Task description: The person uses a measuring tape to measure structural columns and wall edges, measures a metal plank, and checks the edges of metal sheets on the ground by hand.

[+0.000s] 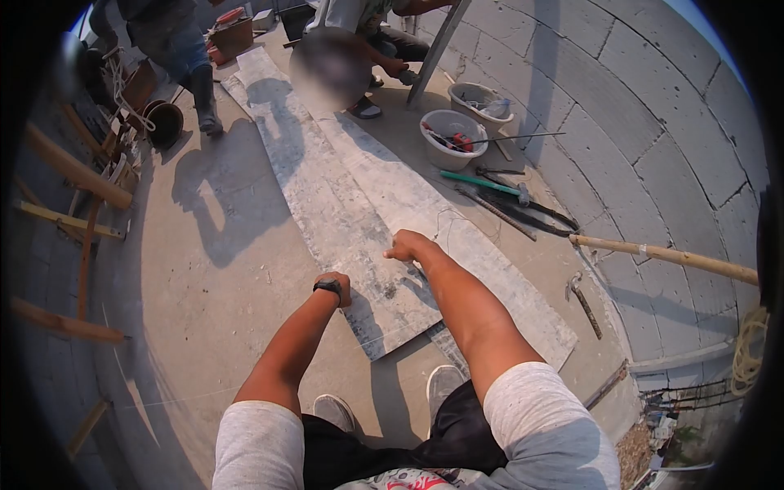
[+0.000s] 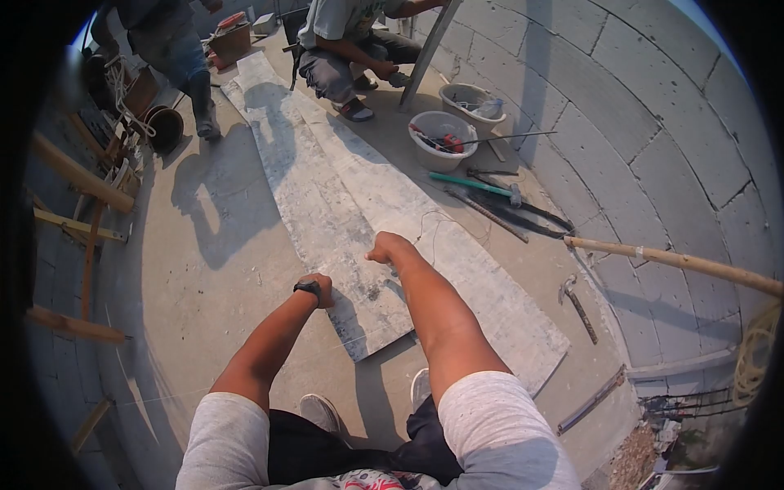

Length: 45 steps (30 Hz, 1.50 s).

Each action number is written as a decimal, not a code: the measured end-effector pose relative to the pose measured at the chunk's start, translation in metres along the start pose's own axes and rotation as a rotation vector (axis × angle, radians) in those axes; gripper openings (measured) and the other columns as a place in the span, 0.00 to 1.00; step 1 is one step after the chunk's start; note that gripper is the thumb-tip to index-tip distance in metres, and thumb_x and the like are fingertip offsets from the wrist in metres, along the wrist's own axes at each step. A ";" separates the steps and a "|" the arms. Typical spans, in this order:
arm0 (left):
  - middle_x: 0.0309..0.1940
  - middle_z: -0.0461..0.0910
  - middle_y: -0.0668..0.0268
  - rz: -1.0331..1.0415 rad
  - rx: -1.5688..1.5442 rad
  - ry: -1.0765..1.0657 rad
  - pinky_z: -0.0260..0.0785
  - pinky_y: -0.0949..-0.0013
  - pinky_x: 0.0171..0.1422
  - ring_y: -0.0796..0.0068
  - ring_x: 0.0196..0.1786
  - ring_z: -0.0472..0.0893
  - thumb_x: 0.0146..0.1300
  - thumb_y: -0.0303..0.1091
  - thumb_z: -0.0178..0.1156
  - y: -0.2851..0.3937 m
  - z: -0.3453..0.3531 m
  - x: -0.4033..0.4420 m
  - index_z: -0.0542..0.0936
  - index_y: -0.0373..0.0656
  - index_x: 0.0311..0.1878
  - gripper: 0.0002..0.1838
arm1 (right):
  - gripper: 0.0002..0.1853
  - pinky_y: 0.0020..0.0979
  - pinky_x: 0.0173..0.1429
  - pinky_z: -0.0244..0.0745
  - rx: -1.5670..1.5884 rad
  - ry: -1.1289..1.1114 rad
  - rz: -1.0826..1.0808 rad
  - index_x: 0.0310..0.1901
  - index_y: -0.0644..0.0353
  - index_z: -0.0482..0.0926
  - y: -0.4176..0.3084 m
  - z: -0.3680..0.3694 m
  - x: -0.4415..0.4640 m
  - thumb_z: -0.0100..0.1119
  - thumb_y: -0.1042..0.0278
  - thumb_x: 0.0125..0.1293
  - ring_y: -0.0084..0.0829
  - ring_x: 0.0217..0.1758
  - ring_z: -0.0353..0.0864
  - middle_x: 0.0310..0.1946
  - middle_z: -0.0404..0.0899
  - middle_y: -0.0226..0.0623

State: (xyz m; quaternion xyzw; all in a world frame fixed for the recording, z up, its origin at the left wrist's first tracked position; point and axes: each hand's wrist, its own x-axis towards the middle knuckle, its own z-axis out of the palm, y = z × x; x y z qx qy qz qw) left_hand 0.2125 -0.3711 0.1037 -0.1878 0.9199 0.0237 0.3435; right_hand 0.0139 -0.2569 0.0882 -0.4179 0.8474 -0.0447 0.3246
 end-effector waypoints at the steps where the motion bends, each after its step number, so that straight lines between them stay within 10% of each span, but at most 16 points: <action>1: 0.48 0.82 0.56 0.003 -0.002 -0.004 0.75 0.60 0.52 0.61 0.51 0.81 0.49 0.40 0.60 0.000 0.000 0.000 0.83 0.43 0.46 0.20 | 0.29 0.43 0.45 0.73 0.006 0.007 0.004 0.35 0.69 0.83 -0.001 0.000 -0.001 0.58 0.43 0.60 0.48 0.37 0.81 0.32 0.81 0.53; 45: 0.47 0.81 0.55 -0.002 -0.078 -0.053 0.75 0.60 0.53 0.60 0.50 0.81 0.49 0.45 0.62 -0.002 0.006 0.009 0.83 0.42 0.44 0.22 | 0.27 0.42 0.47 0.74 0.069 -0.012 0.028 0.39 0.69 0.82 -0.002 0.003 -0.001 0.62 0.45 0.58 0.47 0.41 0.81 0.36 0.82 0.52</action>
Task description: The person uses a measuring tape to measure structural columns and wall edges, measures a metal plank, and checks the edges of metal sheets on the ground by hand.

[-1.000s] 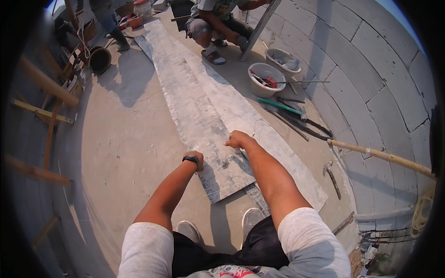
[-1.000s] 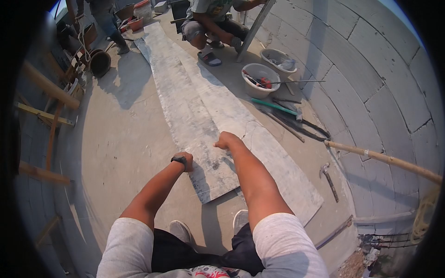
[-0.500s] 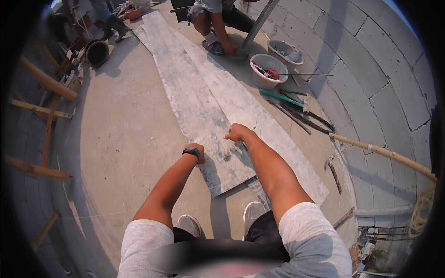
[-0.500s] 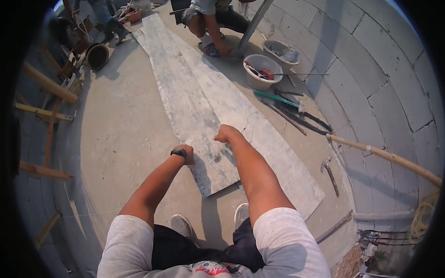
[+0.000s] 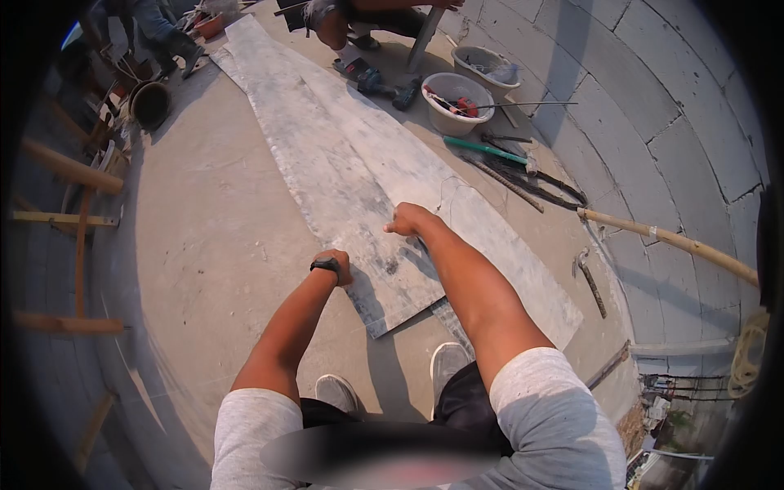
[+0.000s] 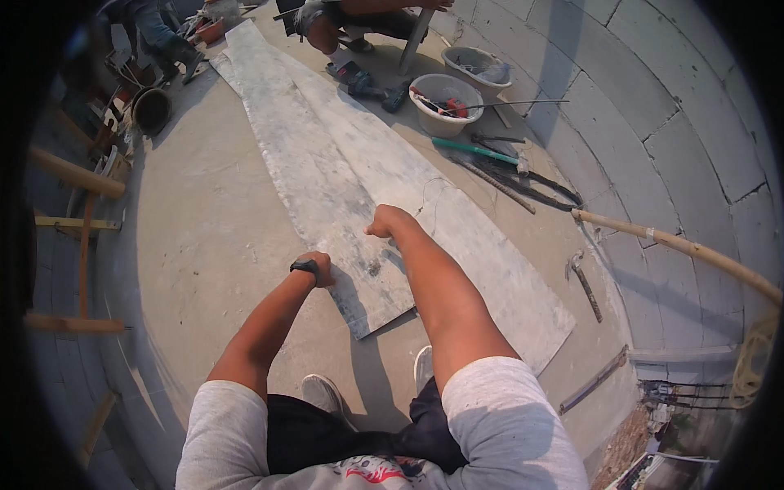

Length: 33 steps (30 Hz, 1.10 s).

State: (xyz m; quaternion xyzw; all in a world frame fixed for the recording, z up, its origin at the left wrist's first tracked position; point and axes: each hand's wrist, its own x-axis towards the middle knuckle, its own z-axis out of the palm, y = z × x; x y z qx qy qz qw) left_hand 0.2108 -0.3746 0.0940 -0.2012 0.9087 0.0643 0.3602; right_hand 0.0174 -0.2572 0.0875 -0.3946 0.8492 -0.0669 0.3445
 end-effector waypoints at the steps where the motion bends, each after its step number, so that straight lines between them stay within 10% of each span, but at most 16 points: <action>1: 0.49 0.81 0.56 -0.001 0.010 -0.040 0.75 0.59 0.53 0.61 0.52 0.81 0.50 0.41 0.60 0.002 -0.003 -0.002 0.83 0.43 0.46 0.20 | 0.27 0.41 0.47 0.74 -0.020 0.016 -0.011 0.40 0.69 0.82 -0.001 -0.001 -0.001 0.62 0.45 0.58 0.47 0.41 0.81 0.36 0.82 0.52; 18: 0.45 0.82 0.56 0.013 0.036 0.055 0.76 0.61 0.50 0.61 0.49 0.82 0.49 0.42 0.62 0.000 0.001 -0.002 0.84 0.42 0.43 0.19 | 0.29 0.41 0.49 0.73 -0.107 -0.038 -0.047 0.41 0.68 0.82 -0.001 0.003 0.014 0.58 0.43 0.59 0.50 0.43 0.81 0.38 0.81 0.54; 22: 0.43 0.83 0.56 0.005 -0.021 0.086 0.76 0.62 0.48 0.61 0.47 0.83 0.48 0.38 0.61 -0.001 0.000 -0.013 0.84 0.43 0.41 0.17 | 0.29 0.41 0.42 0.75 0.013 -0.038 -0.094 0.38 0.70 0.82 -0.005 -0.003 0.006 0.60 0.44 0.59 0.48 0.36 0.82 0.32 0.81 0.55; 25: 0.43 0.83 0.58 0.001 -0.031 0.068 0.76 0.63 0.48 0.64 0.47 0.83 0.46 0.37 0.63 -0.003 0.006 -0.006 0.84 0.45 0.42 0.18 | 0.21 0.31 0.22 0.70 0.094 -0.084 -0.073 0.32 0.67 0.79 -0.009 -0.006 0.004 0.61 0.52 0.62 0.28 0.21 0.77 0.22 0.78 0.37; 31: 0.43 0.83 0.59 0.015 -0.078 0.031 0.76 0.62 0.48 0.64 0.48 0.83 0.45 0.36 0.64 -0.007 0.015 0.005 0.85 0.46 0.41 0.17 | 0.19 0.31 0.22 0.70 0.119 -0.087 -0.047 0.35 0.67 0.79 -0.008 0.000 0.006 0.62 0.54 0.62 0.28 0.21 0.76 0.22 0.78 0.35; 33: 0.36 0.84 0.67 0.011 -0.034 0.095 0.76 0.61 0.33 0.69 0.38 0.84 0.38 0.35 0.69 -0.007 0.017 0.006 0.85 0.49 0.36 0.16 | 0.19 0.31 0.22 0.70 0.119 -0.075 -0.031 0.34 0.67 0.79 -0.008 0.000 0.005 0.61 0.54 0.62 0.28 0.21 0.76 0.22 0.78 0.35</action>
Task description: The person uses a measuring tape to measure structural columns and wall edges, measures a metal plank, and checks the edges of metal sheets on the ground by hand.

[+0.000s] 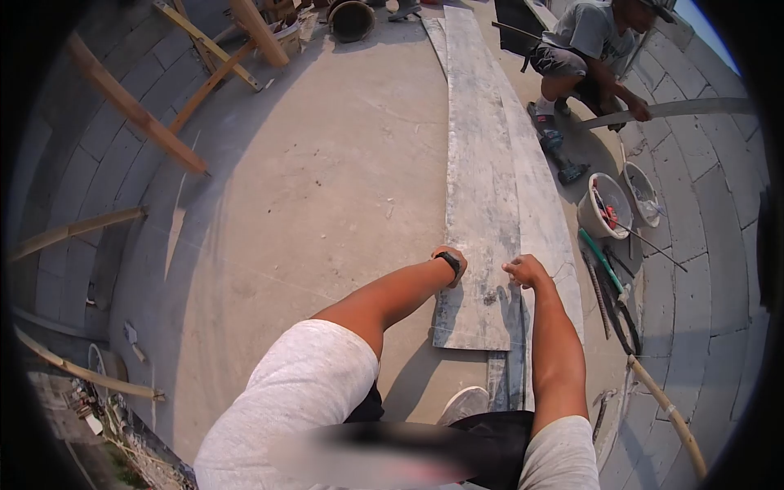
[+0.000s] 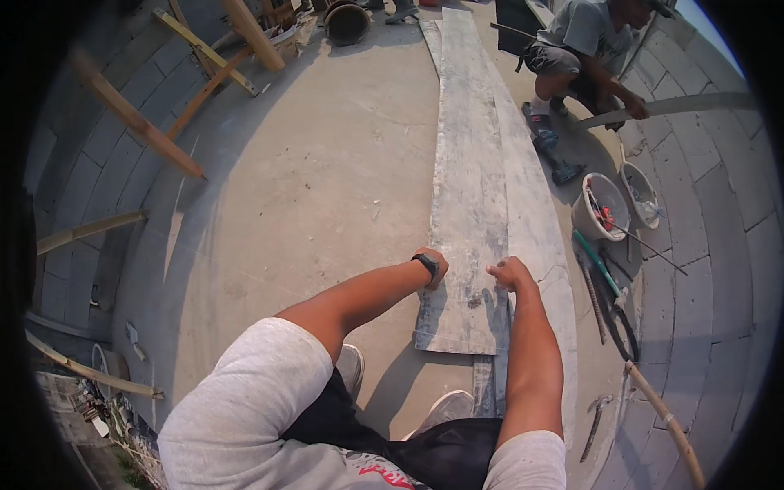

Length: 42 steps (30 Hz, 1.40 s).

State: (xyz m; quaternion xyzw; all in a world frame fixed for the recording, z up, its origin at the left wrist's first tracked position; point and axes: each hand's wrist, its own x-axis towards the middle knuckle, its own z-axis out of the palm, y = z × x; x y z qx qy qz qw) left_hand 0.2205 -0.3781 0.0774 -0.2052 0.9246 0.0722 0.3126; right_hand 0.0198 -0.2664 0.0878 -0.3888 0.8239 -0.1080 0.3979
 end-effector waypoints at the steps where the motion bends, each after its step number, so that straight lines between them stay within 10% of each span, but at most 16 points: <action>1: 0.36 0.84 0.67 0.003 0.002 0.002 0.76 0.61 0.33 0.69 0.38 0.84 0.38 0.35 0.69 -0.001 -0.004 -0.004 0.85 0.49 0.36 0.16 | 0.19 0.31 0.22 0.70 0.005 -0.003 -0.002 0.33 0.67 0.79 -0.001 0.000 -0.001 0.61 0.54 0.62 0.28 0.21 0.76 0.22 0.78 0.36; 3: 0.41 0.84 0.58 0.034 -0.051 -0.078 0.76 0.62 0.48 0.63 0.46 0.83 0.44 0.36 0.64 -0.003 -0.013 -0.014 0.85 0.46 0.40 0.16 | 0.19 0.32 0.22 0.69 0.014 0.000 0.000 0.32 0.67 0.79 0.000 0.000 -0.001 0.61 0.54 0.62 0.28 0.20 0.75 0.21 0.77 0.36; 7: 0.37 0.84 0.66 0.022 0.006 -0.016 0.77 0.60 0.34 0.69 0.39 0.84 0.39 0.34 0.69 -0.001 -0.002 -0.002 0.86 0.49 0.36 0.16 | 0.20 0.31 0.22 0.69 0.012 -0.019 -0.031 0.29 0.67 0.79 -0.001 0.002 0.004 0.61 0.54 0.62 0.28 0.19 0.74 0.20 0.77 0.37; 17: 0.43 0.83 0.58 0.019 0.008 -0.010 0.76 0.61 0.49 0.62 0.48 0.82 0.46 0.36 0.63 0.000 -0.012 -0.021 0.85 0.44 0.41 0.16 | 0.22 0.33 0.25 0.71 -0.084 -0.010 -0.049 0.33 0.68 0.81 -0.009 0.002 0.008 0.62 0.51 0.61 0.30 0.22 0.79 0.21 0.78 0.38; 23: 0.45 0.83 0.59 0.010 0.035 -0.026 0.76 0.63 0.50 0.63 0.49 0.82 0.48 0.37 0.63 0.004 -0.019 -0.025 0.84 0.45 0.43 0.17 | 0.29 0.40 0.48 0.74 -0.271 0.033 -0.087 0.45 0.68 0.81 -0.011 0.002 0.004 0.61 0.45 0.58 0.47 0.41 0.81 0.38 0.82 0.53; 34: 0.47 0.81 0.57 0.029 0.072 -0.056 0.75 0.60 0.53 0.60 0.51 0.81 0.49 0.43 0.62 0.005 -0.018 -0.020 0.83 0.43 0.45 0.21 | 0.29 0.41 0.42 0.74 -0.214 0.066 -0.047 0.29 0.67 0.83 -0.008 0.002 0.002 0.56 0.41 0.59 0.45 0.32 0.81 0.23 0.80 0.48; 42: 0.48 0.81 0.57 0.011 0.064 -0.036 0.75 0.60 0.54 0.60 0.51 0.81 0.48 0.44 0.63 0.007 -0.022 -0.025 0.83 0.43 0.45 0.22 | 0.27 0.41 0.46 0.76 -0.191 0.047 0.000 0.38 0.69 0.82 -0.018 0.000 0.002 0.64 0.45 0.55 0.46 0.41 0.83 0.35 0.83 0.50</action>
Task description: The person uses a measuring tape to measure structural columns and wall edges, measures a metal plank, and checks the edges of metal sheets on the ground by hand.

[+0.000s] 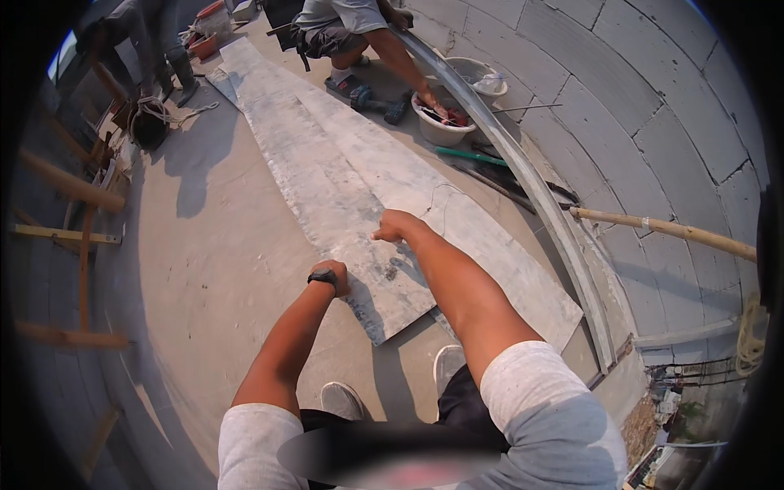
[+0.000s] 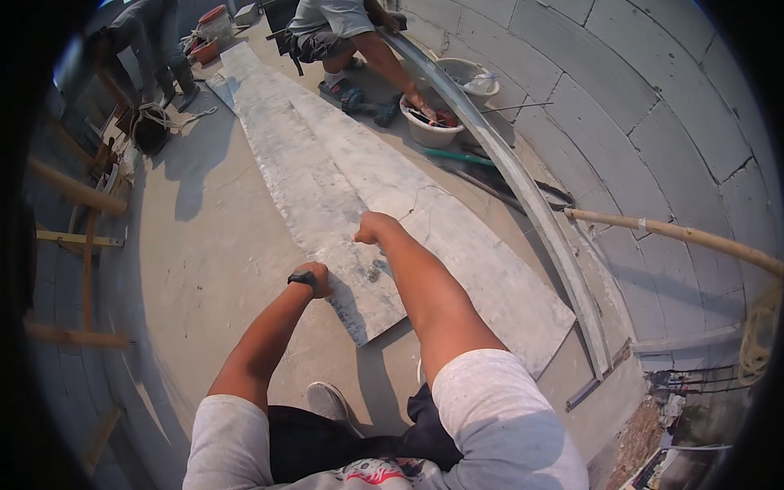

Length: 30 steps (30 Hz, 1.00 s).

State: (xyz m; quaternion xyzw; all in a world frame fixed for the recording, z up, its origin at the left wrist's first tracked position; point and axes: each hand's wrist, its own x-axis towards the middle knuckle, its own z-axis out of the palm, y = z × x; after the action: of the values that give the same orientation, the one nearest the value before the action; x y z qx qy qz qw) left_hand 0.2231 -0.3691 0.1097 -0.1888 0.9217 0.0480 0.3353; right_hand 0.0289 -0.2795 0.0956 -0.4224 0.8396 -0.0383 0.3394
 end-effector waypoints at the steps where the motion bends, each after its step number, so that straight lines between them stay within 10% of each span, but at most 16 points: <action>1: 0.48 0.81 0.57 0.003 0.004 0.000 0.75 0.60 0.54 0.60 0.51 0.81 0.48 0.44 0.63 -0.001 0.002 0.001 0.83 0.43 0.45 0.22 | 0.28 0.41 0.47 0.76 -0.013 0.012 0.006 0.39 0.68 0.82 0.001 0.001 0.001 0.64 0.45 0.55 0.46 0.43 0.82 0.37 0.83 0.50; 30: 0.51 0.79 0.51 -0.001 0.028 0.015 0.71 0.61 0.59 0.57 0.55 0.78 0.50 0.52 0.66 0.004 0.000 -0.003 0.78 0.36 0.50 0.31 | 0.16 0.36 0.49 0.77 0.124 0.132 0.062 0.41 0.58 0.84 -0.005 -0.008 -0.027 0.65 0.58 0.53 0.37 0.48 0.83 0.42 0.83 0.40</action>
State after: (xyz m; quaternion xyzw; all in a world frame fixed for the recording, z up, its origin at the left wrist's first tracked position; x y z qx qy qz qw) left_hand 0.2236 -0.3642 0.1108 -0.1849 0.9248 0.0336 0.3308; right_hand 0.0388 -0.2649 0.1180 -0.3708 0.8689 -0.1075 0.3099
